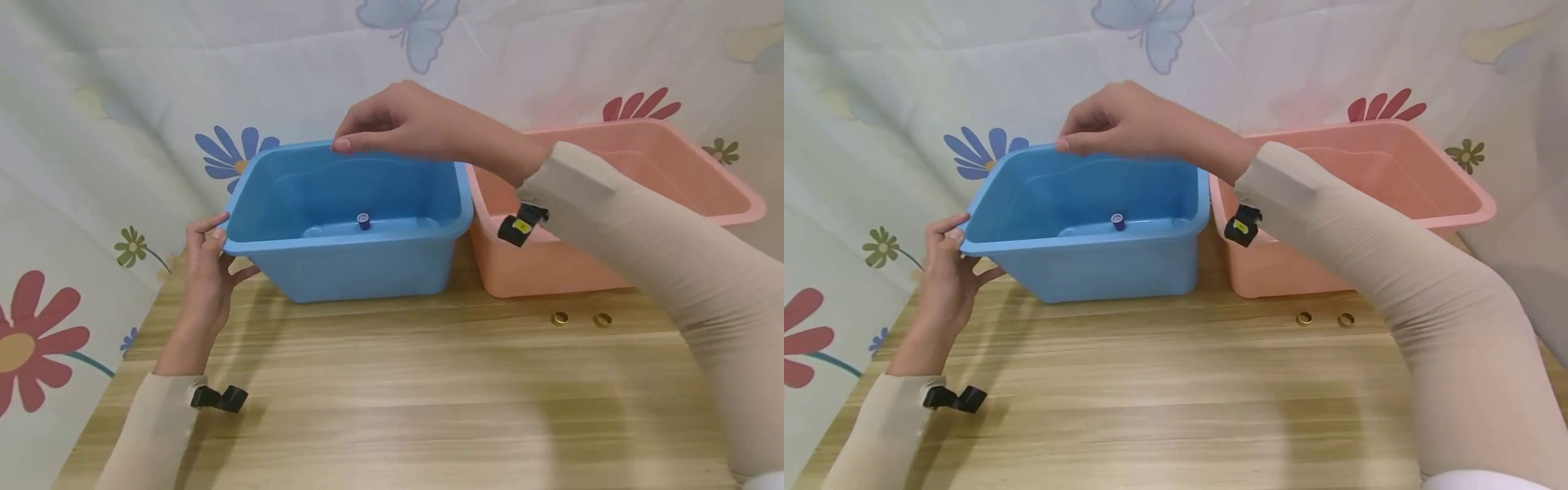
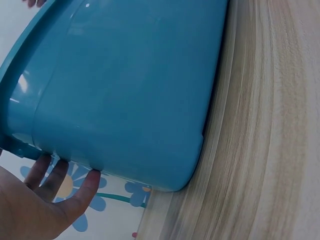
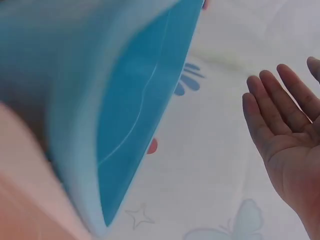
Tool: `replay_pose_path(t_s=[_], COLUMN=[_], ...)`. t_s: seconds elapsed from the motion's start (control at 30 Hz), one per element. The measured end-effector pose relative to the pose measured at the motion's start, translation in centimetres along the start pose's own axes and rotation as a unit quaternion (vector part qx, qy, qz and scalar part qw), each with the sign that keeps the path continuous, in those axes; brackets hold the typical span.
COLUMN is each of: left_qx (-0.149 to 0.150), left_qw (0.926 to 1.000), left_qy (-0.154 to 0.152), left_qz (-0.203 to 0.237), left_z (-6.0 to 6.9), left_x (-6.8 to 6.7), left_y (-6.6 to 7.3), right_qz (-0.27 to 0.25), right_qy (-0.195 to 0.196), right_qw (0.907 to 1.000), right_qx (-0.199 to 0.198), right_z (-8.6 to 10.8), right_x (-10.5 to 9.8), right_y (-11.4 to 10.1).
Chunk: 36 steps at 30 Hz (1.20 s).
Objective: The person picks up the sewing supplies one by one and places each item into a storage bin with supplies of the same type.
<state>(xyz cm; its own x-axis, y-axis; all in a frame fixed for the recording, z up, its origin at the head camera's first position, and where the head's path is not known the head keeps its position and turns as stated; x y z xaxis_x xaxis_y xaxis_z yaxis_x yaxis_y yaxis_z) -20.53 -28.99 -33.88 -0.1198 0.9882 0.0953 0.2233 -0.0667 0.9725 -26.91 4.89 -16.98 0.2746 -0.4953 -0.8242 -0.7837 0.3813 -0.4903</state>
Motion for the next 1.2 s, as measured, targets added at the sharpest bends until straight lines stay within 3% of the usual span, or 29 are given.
replay_pose_path(t_s=[0.3, 0.53, 0.7, 1.0, 1.2], left_qx=[0.007, 0.01, 0.002, 0.003, 0.003], left_qw=[1.0, 0.9999, 1.0, 0.9999, 0.9999], left_qy=[0.0, -0.002, 0.002, 0.005, 0.007], left_qz=[0.006, 0.007, 0.005, 0.01, 0.011], left_z=[0.0, 0.3, 0.5, 0.7, 0.8], left_x=[-0.3, -0.5, -0.7, -0.8, -0.7], left_y=[0.1, 0.3, 0.4, 0.4, 0.4], right_qz=[-0.029, 0.023, 0.02, 0.0, -0.004], right_qy=[-0.014, 0.0, 0.031, -0.005, -0.002], right_qw=[0.9995, 0.998, 0.9933, 0.9965, 0.9968], right_qx=[0.001, -0.059, -0.109, -0.084, -0.08], right_z=[5.6, 9.7, 12.8, 16.7, 18.5], right_x=[-0.2, 0.4, 1.8, 4.9, 5.8], right_y=[-1.8, -2.9, -3.2, -2.8, -2.4])
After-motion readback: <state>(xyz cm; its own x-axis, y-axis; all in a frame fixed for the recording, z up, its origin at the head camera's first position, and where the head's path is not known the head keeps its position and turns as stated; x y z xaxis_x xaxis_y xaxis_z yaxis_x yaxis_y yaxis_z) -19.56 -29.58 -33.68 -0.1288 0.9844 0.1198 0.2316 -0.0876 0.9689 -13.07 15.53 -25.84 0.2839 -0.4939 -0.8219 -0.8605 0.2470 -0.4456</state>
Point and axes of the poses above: each hand's wrist, its own z-axis away from the middle knuckle, its own x-axis out of the palm, y = z × x, the point moved 2 cm from there along -z, towards the middle knuckle, and after that the axes turned 1 degree about -y, right-handed, at the moved point
